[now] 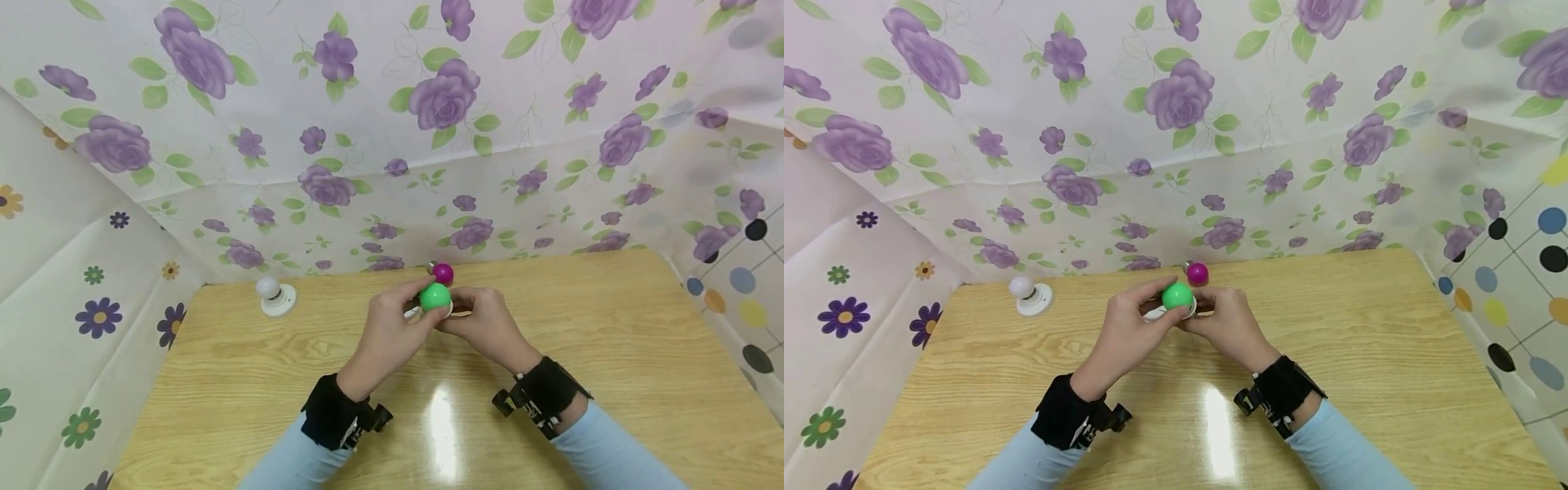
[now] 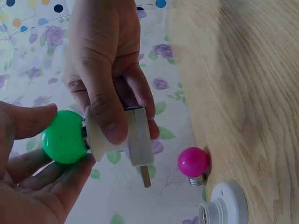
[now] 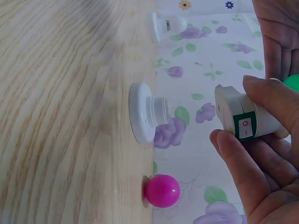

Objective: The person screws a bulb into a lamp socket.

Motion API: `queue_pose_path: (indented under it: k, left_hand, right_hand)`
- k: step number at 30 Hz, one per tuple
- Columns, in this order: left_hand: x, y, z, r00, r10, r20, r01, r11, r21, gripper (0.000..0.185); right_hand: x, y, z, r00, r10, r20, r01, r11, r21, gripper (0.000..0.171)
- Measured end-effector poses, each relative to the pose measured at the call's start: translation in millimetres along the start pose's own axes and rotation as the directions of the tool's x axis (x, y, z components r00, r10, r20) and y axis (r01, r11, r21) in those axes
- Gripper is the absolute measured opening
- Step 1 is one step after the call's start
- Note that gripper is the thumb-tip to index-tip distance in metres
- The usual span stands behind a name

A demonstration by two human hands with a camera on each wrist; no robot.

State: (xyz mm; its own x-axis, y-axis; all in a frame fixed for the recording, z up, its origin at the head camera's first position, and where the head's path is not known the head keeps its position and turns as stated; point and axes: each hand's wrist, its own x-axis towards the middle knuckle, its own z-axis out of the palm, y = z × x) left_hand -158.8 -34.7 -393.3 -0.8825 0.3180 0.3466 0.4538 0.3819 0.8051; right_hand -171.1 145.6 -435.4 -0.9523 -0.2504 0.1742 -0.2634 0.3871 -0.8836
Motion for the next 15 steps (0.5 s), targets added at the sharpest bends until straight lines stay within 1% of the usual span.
queue_pose_path:
  k: [2, 5, 8, 11, 15]
  left_hand:
    - [0.1, 0.4, 0.5, 1.000, -0.010, -0.010, 0.010, 1.000, 0.011, 0.046]
    - [0.0, 0.6, 2.9, 0.998, -0.016, -0.055, 0.016, 1.000, 0.010, 0.045]
    - [-0.6, 0.4, 5.4, 0.995, 0.000, -0.103, 0.001, 1.000, 0.014, 0.042]
    - [-1.4, 0.6, 7.0, 0.990, 0.018, -0.139, -0.013, 0.999, 0.041, 0.041]
    - [-1.8, 1.2, 8.1, 0.987, 0.037, -0.159, -0.024, 0.996, 0.084, 0.040]
  right_hand:
    - [0.0, 0.3, -0.4, 1.000, -0.001, 0.002, 0.001, 1.000, -0.004, 0.032]
    - [0.1, 0.9, -0.2, 1.000, 0.002, 0.003, -0.002, 1.000, -0.012, 0.031]
    - [0.0, 1.2, 0.3, 1.000, 0.003, 0.000, -0.003, 1.000, -0.020, 0.029]
    - [0.1, 1.3, 0.8, 1.000, -0.003, -0.003, 0.003, 1.000, -0.023, 0.028]
    - [-0.4, 0.9, 1.0, 1.000, -0.004, -0.007, 0.004, 1.000, -0.024, 0.027]
